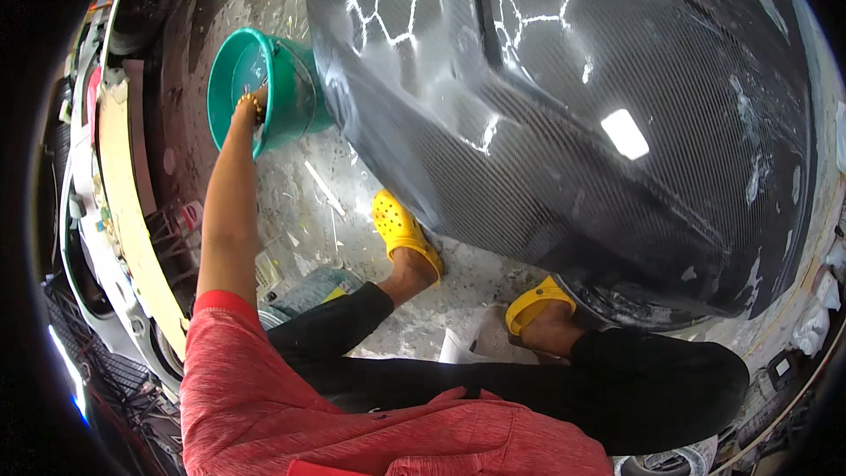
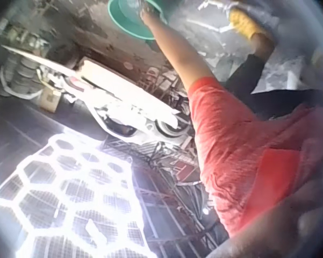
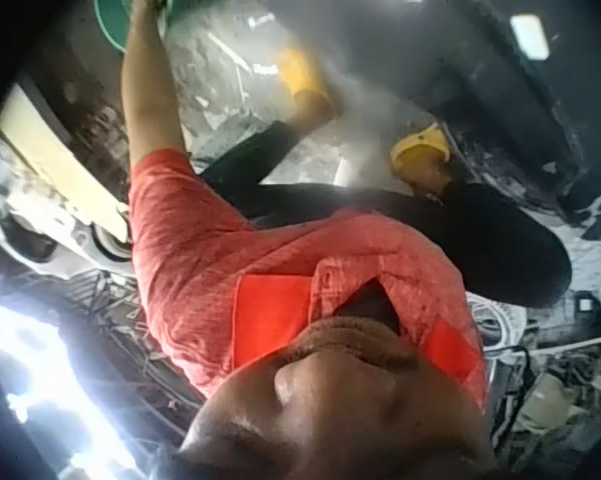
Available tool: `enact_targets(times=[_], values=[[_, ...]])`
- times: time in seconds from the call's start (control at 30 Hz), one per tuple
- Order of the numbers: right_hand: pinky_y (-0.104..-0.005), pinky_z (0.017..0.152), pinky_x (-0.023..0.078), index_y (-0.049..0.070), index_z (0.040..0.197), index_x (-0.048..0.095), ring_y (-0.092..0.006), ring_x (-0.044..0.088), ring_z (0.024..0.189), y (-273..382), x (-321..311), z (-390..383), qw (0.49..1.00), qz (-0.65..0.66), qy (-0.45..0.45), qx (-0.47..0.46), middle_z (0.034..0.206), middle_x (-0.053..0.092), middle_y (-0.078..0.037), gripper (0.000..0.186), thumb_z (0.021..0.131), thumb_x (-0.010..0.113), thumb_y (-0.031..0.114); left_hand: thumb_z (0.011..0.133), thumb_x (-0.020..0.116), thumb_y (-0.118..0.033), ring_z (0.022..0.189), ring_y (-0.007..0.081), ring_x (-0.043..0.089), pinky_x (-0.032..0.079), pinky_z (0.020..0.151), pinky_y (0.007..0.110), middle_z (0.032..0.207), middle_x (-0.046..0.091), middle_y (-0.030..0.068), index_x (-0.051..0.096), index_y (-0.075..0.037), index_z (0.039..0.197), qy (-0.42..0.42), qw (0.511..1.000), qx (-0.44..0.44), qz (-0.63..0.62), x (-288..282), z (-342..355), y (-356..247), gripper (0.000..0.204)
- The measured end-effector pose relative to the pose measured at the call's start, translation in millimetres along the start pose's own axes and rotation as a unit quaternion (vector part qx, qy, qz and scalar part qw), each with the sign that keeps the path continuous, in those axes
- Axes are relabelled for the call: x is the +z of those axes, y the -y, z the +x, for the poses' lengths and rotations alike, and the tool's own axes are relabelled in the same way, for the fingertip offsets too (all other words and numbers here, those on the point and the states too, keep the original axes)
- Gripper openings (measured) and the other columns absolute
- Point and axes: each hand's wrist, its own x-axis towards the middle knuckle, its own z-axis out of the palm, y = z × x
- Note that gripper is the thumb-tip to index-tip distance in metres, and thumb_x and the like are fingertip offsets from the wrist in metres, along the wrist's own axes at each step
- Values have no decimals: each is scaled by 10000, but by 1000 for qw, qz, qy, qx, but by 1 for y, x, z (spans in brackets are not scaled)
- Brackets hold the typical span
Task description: Sanding a carbon fiber car hood with a sanding block and water.
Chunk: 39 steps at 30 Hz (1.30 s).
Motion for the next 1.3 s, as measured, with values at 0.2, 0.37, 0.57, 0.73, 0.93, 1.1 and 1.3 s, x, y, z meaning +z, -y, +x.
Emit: enact_targets(times=[0.2, 0.37, 0.57, 0.73, 0.93, 1.1, 1.3], values=[[-383, 1087, 415, 13, 1454, 514, -294, 543, 1298, -72, -59, -18, 997, -66, -25, -41, 1428, 575, -166, 456, 1053, 528, 232, 948, 641, -483, 1126, 397, 680, 545, 952, 472, 1178, 704, 259, 712, 42, 1086, -108, 981, 126, -100, -131, -172, -41, 548], [-377, 1074, 429, 6, 1446, 521, -288, 564, 1276, -158, -179, -38, 982, -174, -58, -43, 1409, 593, -165, 451, 1050, 533, 222, 972, 644, -470, 887, 433, 706, 542, 789, 470, 926, 704, 294, 727, 36, 983, -287, 871, 243, -315, -132, -240, -40, 513], [-368, 1058, 447, -1, 1437, 528, -282, 589, 1251, -171, -339, -43, 937, -332, -74, -77, 1386, 615, -163, 445, 1046, 538, 211, 979, 660, -365, 939, 376, 677, 528, 858, 458, 1007, 734, 219, 754, -28, 1098, -436, 743, 212, -461, -36, -332, -174, 370], [-356, 1046, 458, -5, 1410, 558, -261, 604, 1239, -32, -415, -60, 929, -183, -81, -310, 1383, 626, -151, 430, 1046, 554, 222, 912, 689, -117, 1069, 440, 530, 456, 940, 527, 1152, 522, 264, 576, 11, 1301, -502, 673, 129, -528, 33, -486, -298, 425], [-356, 1147, 371, 9, 1375, 609, -241, 536, 1341, 115, -421, -52, 876, 12, -243, -416, 1432, 597, -132, 438, 1067, 567, 318, 938, 666, -143, 1088, 452, 526, 451, 955, 522, 1159, 517, 268, 604, 15, 1274, -459, 685, 91, -558, -19, -486, -291, 377], [-428, 1213, 274, 86, 1445, 566, -333, 389, 1464, 199, -405, 32, 766, -136, -371, -507, 1547, 467, -179, 483, 1043, 595, 352, 956, 665, -157, 1054, 425, 543, 454, 926, 492, 1133, 544, 238, 618, 35, 1181, -479, 678, 66, -553, -40, -457, -280, 300], [-528, 1232, 203, 163, 1493, 528, -460, 273, 1497, 233, -366, 85, 692, -223, -469, -501, 1609, 376, -194, 501, 1047, 566, 387, 918, 675, -92, 1068, 408, 546, 437, 971, 487, 1144, 565, 235, 591, 13, 1302, -430, 695, 163, -552, 0, -512, -298, 407]])
